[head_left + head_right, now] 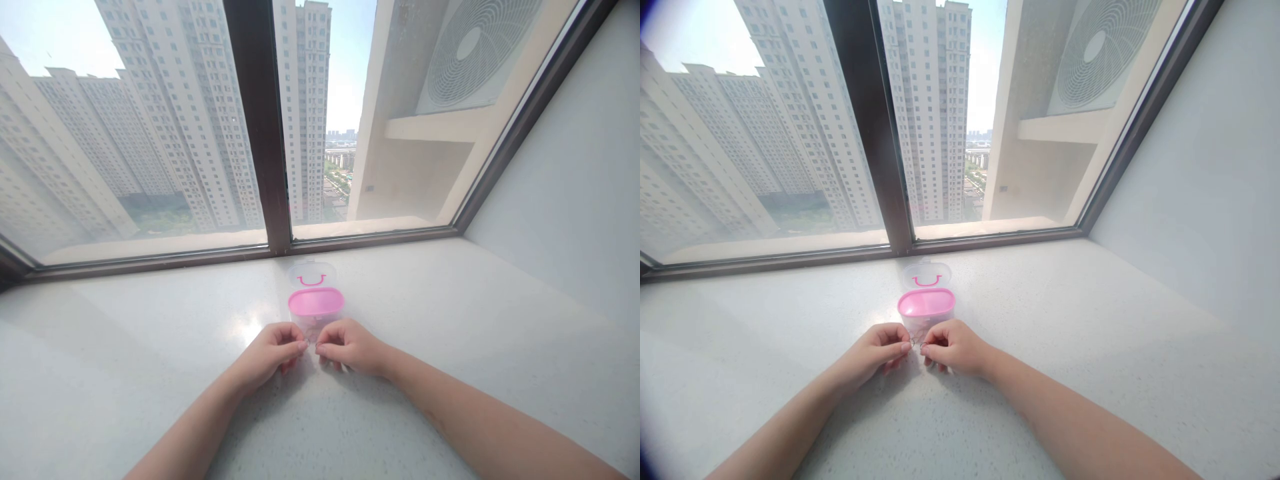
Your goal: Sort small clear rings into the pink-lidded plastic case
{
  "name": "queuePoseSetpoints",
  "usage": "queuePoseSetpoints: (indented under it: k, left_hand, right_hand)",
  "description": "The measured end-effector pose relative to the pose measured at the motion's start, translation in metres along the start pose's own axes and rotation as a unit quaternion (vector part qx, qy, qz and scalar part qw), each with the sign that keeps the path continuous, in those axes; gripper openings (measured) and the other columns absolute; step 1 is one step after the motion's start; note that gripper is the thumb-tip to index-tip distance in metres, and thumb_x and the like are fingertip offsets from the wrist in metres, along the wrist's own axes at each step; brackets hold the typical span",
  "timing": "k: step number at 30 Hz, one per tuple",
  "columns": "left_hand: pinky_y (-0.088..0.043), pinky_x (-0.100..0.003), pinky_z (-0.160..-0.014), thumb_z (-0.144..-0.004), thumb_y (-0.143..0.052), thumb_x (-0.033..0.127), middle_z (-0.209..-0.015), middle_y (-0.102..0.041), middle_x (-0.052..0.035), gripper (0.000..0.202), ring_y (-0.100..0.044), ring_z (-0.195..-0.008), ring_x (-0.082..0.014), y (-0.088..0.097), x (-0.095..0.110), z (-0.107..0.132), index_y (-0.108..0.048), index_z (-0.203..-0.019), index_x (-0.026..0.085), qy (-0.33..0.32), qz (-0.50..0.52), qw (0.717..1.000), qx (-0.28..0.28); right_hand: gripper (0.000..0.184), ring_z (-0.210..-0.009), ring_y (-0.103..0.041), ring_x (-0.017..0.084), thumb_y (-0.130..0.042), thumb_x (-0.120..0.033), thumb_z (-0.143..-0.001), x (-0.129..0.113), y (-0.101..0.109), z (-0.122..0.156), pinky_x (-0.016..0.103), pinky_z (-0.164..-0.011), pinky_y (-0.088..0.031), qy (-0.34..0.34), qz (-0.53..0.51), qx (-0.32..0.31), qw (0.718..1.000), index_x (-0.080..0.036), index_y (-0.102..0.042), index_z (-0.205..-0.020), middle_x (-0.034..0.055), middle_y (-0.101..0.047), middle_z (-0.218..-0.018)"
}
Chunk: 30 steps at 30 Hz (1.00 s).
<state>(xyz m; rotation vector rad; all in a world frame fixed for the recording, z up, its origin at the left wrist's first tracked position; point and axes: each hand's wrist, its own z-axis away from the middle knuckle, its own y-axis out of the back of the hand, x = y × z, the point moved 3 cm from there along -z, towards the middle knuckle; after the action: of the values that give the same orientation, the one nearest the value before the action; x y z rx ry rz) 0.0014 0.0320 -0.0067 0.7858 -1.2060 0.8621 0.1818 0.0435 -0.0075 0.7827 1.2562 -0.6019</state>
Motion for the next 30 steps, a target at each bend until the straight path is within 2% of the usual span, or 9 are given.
queuePoseSetpoints:
  k: [13,21,27,30]
  left_hand:
    - [-0.031,-0.018,-0.045,-0.079,-0.063,0.035,-0.057,-0.048,0.0048,0.022,-0.042,-0.049,-0.0076,0.0,-0.001,0.0,-0.055,-0.075,0.015,0.001,-0.009,1.0,0.001]
    - [-0.032,-0.019,-0.045,-0.08,-0.062,0.034,-0.056,-0.048,0.0052,0.021,-0.042,-0.048,-0.0076,-0.003,0.001,0.0,-0.055,-0.075,0.015,-0.008,-0.041,0.999,-0.001]
    - [-0.031,-0.019,-0.044,-0.079,-0.061,0.031,-0.057,-0.049,0.0051,0.017,-0.044,-0.047,-0.008,-0.009,-0.002,0.001,-0.054,-0.075,0.015,-0.011,-0.073,0.997,-0.001]
    - [-0.035,-0.02,-0.049,-0.078,-0.06,0.027,-0.058,-0.052,0.0042,0.014,-0.047,-0.051,-0.0092,-0.014,-0.002,0.003,-0.054,-0.072,0.016,-0.019,-0.116,0.993,0.011]
  right_hand:
    - [0.014,-0.043,-0.053,0.006,-0.059,-0.023,-0.079,0.0,0.0,-0.001,0.014,-0.036,-0.036,-0.003,-0.007,-0.001,1.0,-0.013,-0.06,-0.07,0.0035,-0.067,-0.067]
    - [0.014,-0.045,-0.053,0.007,-0.058,-0.025,-0.08,0.003,-0.001,-0.002,0.017,-0.042,-0.04,0.024,-0.006,-0.007,1.0,-0.014,-0.059,-0.071,0.0022,-0.065,-0.067]
    - [0.013,-0.049,-0.051,0.007,-0.052,-0.018,-0.084,-0.004,-0.005,0.002,0.018,-0.047,-0.039,0.063,0.082,-0.023,0.994,-0.014,-0.062,-0.076,-0.0017,-0.057,-0.061]
    - [0.017,-0.051,-0.05,0.007,-0.047,-0.013,-0.084,-0.007,-0.006,0.004,0.018,-0.049,-0.038,0.08,0.109,-0.031,0.99,-0.014,-0.062,-0.078,-0.0015,-0.057,-0.066]
